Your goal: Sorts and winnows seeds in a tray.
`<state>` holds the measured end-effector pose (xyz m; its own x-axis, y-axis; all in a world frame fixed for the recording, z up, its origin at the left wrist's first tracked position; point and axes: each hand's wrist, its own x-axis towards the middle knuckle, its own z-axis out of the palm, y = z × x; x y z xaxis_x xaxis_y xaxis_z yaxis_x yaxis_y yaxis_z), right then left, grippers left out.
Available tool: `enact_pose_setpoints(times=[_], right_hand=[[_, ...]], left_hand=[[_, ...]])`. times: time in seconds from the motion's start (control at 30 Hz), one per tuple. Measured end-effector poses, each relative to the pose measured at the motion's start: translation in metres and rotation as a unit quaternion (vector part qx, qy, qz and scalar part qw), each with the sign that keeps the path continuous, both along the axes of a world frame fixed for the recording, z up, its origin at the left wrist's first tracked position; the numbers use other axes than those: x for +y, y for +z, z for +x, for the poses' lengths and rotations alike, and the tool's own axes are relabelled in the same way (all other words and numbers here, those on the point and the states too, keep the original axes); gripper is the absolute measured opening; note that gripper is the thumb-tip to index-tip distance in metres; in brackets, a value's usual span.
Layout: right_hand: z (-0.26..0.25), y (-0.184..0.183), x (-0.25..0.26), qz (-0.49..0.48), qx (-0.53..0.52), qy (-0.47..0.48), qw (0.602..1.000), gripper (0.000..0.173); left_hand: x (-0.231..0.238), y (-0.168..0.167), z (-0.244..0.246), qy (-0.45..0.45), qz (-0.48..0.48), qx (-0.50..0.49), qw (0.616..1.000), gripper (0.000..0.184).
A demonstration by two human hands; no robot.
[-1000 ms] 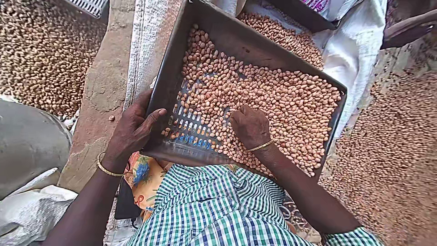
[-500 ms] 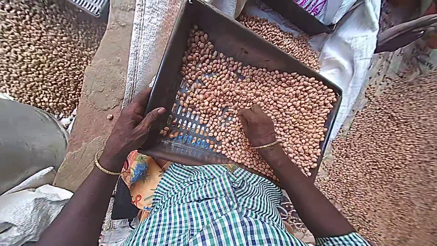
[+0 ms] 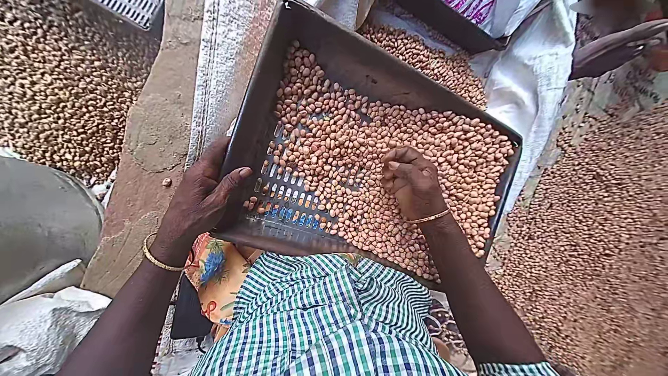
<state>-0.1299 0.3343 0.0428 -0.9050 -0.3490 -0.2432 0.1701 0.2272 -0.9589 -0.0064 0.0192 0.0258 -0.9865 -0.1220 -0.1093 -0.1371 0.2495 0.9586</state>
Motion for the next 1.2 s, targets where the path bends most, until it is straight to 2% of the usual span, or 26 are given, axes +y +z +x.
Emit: enact_pose_setpoints(times=[0.03,0.1,0.17,0.23,0.3,0.33,0.37,0.43,0.47,0.5,0.57,0.63,0.67,0.73,0.83,0.93,1.07,1.17,1.2], right_hand=[[0.001,0.0,-0.007,0.092,0.058,0.042,0.993,0.016],[0.01,-0.004,-0.024,0.268,0.2,0.125,0.934,0.016],[0.017,-0.015,-0.035,0.343,0.302,0.167,0.873,0.015],[0.023,-0.011,-0.041,0.389,0.317,0.218,0.837,0.016],[0.018,-0.011,-0.039,0.375,0.327,0.243,0.833,0.015],[0.012,-0.017,-0.033,0.331,0.34,0.23,0.85,0.013],[0.006,-0.02,-0.025,0.268,0.313,0.206,0.888,0.012],[-0.001,-0.018,-0.012,0.105,0.157,0.118,0.975,0.011],[-0.001,-0.016,-0.007,0.055,0.093,0.079,0.991,0.013],[0.0,-0.014,-0.002,0.065,0.072,0.06,0.993,0.012],[-0.004,-0.007,-0.007,0.186,0.127,0.053,0.973,0.009],[-0.007,-0.005,-0.023,0.305,0.224,0.089,0.921,0.019],[-0.01,-0.008,-0.029,0.34,0.26,0.094,0.899,0.024],[-0.021,-0.006,-0.032,0.388,0.258,0.057,0.883,0.034],[-0.036,0.008,-0.024,0.375,0.235,0.011,0.897,0.031],[-0.015,0.002,-0.024,0.343,0.263,0.065,0.899,0.021],[-0.011,-0.02,-0.036,0.371,0.351,0.145,0.848,0.017],[-0.006,-0.018,-0.047,0.429,0.383,0.202,0.793,0.012],[-0.005,-0.018,-0.048,0.431,0.382,0.203,0.792,0.01]], left_hand=[[0.001,0.0,-0.001,0.003,-0.002,0.0,1.0,0.043],[0.001,0.002,0.001,0.007,-0.008,-0.006,1.0,0.044],[0.001,0.002,0.002,0.011,-0.011,-0.007,1.0,0.044],[0.001,0.002,0.002,0.011,-0.006,-0.011,1.0,0.044],[0.001,0.003,0.001,0.012,-0.004,-0.013,1.0,0.043],[0.001,0.002,0.0,0.012,-0.001,-0.015,1.0,0.042],[0.002,0.002,0.0,0.013,-0.001,-0.016,1.0,0.042],[0.001,0.001,0.002,0.02,-0.003,-0.018,1.0,0.042],[0.001,0.002,0.003,0.021,-0.002,-0.018,1.0,0.042],[0.001,0.002,0.003,0.021,0.001,-0.019,1.0,0.042],[0.002,0.002,-0.001,0.016,-0.002,-0.02,1.0,0.042],[0.001,0.0,-0.001,0.016,-0.01,-0.02,1.0,0.042],[0.001,-0.001,0.001,0.016,-0.017,-0.02,1.0,0.042],[0.0,-0.002,0.001,0.017,-0.021,-0.019,0.999,0.042],[0.0,-0.003,-0.001,0.027,-0.018,-0.01,0.999,0.042],[0.002,-0.002,0.002,0.021,-0.013,-0.028,0.999,0.043],[0.001,-0.001,0.002,0.023,-0.015,-0.024,0.999,0.042],[0.001,-0.002,0.001,0.021,-0.01,-0.019,1.0,0.042],[0.001,-0.001,0.001,0.021,-0.009,-0.019,1.0,0.042]])
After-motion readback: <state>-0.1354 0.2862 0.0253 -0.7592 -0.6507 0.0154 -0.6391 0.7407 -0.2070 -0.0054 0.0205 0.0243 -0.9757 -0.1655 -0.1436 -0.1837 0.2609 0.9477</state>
